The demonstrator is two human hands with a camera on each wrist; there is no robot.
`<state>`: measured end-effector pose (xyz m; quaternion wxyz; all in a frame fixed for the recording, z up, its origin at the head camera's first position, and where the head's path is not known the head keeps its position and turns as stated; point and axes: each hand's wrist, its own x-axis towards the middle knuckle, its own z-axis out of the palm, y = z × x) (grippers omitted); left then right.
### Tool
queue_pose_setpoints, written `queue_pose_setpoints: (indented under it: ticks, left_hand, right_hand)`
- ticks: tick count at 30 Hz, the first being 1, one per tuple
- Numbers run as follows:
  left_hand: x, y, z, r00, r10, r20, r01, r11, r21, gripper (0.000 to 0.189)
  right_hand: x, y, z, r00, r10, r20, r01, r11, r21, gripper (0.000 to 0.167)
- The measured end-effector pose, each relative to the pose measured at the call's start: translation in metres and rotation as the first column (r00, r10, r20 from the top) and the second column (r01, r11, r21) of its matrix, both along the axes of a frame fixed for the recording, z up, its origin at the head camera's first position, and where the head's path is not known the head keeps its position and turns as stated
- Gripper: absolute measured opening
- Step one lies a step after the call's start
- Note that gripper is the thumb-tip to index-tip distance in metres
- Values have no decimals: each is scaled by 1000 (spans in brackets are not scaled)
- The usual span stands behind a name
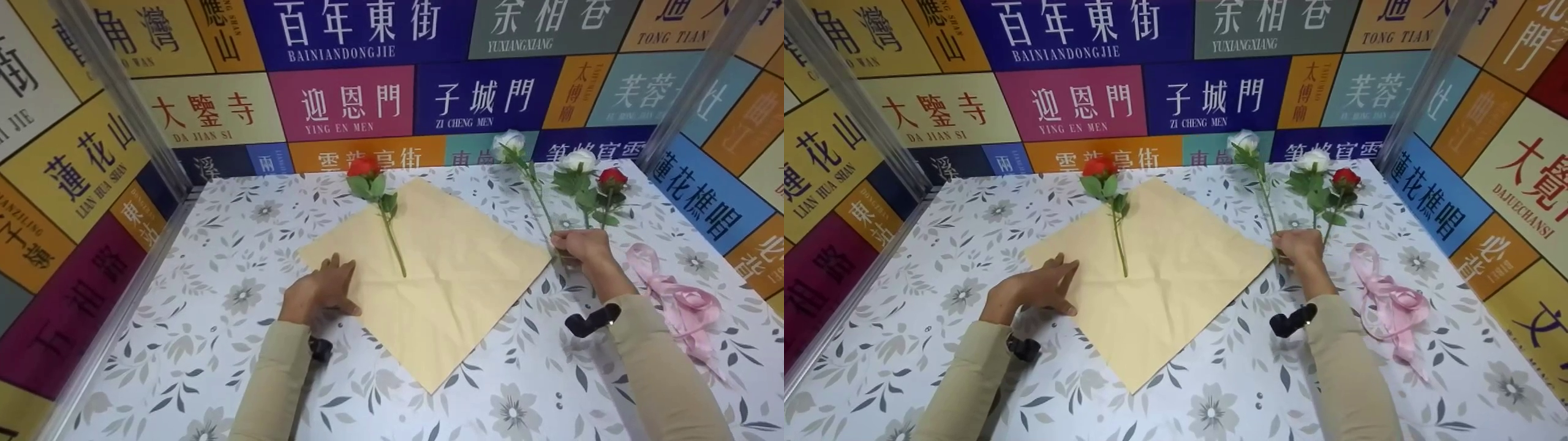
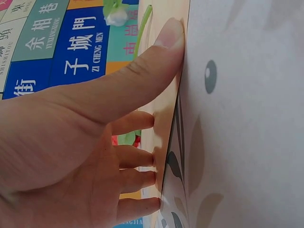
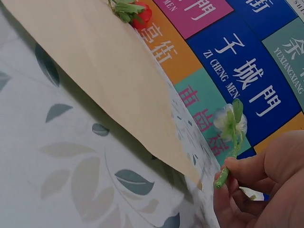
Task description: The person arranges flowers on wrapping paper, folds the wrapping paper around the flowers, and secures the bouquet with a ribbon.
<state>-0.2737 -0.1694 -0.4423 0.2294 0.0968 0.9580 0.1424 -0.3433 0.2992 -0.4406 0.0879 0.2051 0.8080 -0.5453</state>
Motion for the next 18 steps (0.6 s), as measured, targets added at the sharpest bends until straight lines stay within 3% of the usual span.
queue_pose_setpoints:
  ticks: [18]
  left_hand:
    - [0,-2,2,999,29,15,-30,998,56,104]
  right_hand:
    - [-1,-55,2,994,105,-39,-111,968,-224,55]
